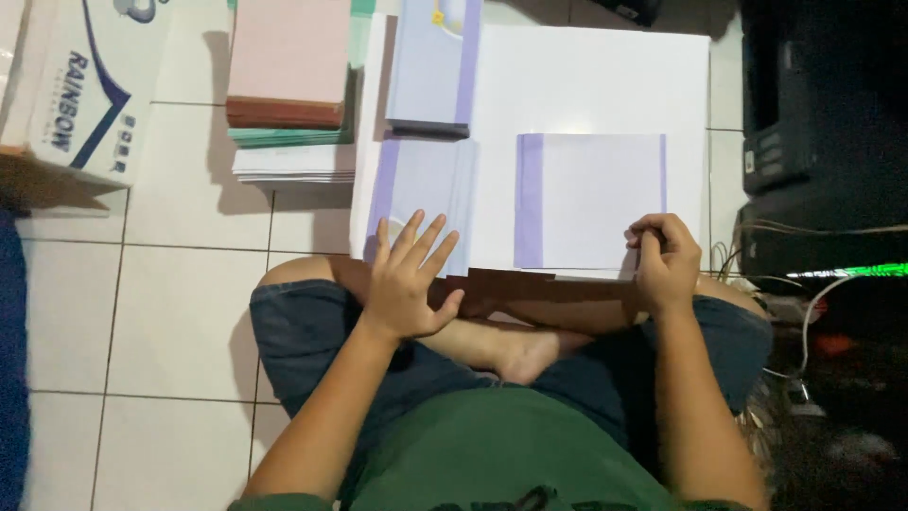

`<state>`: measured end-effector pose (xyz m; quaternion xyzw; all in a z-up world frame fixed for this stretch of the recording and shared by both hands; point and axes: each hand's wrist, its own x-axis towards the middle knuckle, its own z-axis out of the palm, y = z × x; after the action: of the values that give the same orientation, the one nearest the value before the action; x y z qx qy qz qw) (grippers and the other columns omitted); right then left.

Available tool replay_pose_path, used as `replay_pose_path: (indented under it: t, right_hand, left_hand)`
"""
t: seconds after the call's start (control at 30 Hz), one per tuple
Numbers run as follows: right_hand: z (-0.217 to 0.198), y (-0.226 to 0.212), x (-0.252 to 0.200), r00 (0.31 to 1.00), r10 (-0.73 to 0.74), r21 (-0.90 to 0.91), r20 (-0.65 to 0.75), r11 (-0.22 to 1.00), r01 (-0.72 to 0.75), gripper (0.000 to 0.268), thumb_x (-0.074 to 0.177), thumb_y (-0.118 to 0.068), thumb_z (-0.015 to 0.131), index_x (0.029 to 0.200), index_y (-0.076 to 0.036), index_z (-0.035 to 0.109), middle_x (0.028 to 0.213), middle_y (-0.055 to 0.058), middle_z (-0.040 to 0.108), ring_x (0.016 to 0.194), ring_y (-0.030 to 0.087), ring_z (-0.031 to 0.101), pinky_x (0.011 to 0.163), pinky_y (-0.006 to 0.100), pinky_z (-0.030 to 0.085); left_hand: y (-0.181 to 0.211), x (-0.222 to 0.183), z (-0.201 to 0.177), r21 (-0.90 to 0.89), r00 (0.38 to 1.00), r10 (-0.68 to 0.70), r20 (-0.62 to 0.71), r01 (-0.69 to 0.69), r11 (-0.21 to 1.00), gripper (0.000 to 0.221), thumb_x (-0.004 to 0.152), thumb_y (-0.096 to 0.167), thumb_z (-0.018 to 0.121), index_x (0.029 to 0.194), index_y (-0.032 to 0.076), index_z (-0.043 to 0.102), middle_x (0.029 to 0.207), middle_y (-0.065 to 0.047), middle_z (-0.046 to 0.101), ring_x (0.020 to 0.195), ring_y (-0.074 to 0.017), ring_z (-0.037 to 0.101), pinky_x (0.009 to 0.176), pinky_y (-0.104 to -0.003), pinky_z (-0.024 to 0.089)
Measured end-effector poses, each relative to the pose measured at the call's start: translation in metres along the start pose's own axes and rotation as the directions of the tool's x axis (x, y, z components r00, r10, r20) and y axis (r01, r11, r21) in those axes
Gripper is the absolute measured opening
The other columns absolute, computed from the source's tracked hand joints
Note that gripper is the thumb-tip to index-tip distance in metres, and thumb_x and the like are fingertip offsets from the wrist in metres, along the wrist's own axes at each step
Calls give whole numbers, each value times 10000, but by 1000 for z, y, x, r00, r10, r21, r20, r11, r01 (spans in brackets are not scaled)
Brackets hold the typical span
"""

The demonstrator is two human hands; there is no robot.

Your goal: The person is folding, aligning, and stacking various types of paper and envelopes into organized piles.

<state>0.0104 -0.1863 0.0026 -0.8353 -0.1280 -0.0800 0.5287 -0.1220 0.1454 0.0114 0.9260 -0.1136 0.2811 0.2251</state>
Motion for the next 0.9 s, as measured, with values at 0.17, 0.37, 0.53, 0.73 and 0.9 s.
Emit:
replay_pose_path:
  t: [0.17,0.37,0.53,0.73,0.9]
  right_hand:
    - [-4,-9,0,1000,5,-9,-1,1000,-5,211,1007,90,507,926,9,684,716,134,600,664,252,629,676,384,521]
    - [-6,11,1,998,54,41,33,998,-55,205,1055,-8,523,938,-27,690,764,133,652,677,228,648,641,335,532]
    - [-11,1,7,998,60,37,36,997,-61,183,1050,-28,541,939,-29,686,785,149,661,681,246,663,618,342,541]
    - [-18,2,11,979,155,105,-134,984,-142,230,1022,14,545,1252,24,555,1172,131,498,992,225,605,708,288,553]
    - [-26,-28,15,927,372,-506,51,810,-298,457,1003,-202,630,1362,76,578,1225,220,528,1139,395,546,890,466,519]
  left_hand:
    - [53,58,52,-55,991,77,-105,-83,995,474,907,295,598,1314,60,663,1374,-161,652,1322,-374,580,1176,-586,280]
    - [74,109,123,-4,977,90,195,-91,996,489,952,325,579,1365,64,605,1449,-191,564,1405,-392,480,1136,-562,394]
    - [78,127,115,-32,872,3,489,15,999,579,1026,438,460,1514,128,495,1590,-199,421,1515,-387,322,1221,-594,210]
    - [81,130,119,27,829,-79,554,77,997,679,985,544,447,1548,165,449,1629,-180,366,1537,-330,291,1244,-574,158]
    - [78,122,127,16,888,-62,456,62,998,677,978,515,502,1505,89,494,1582,-200,435,1505,-332,359,1235,-568,211]
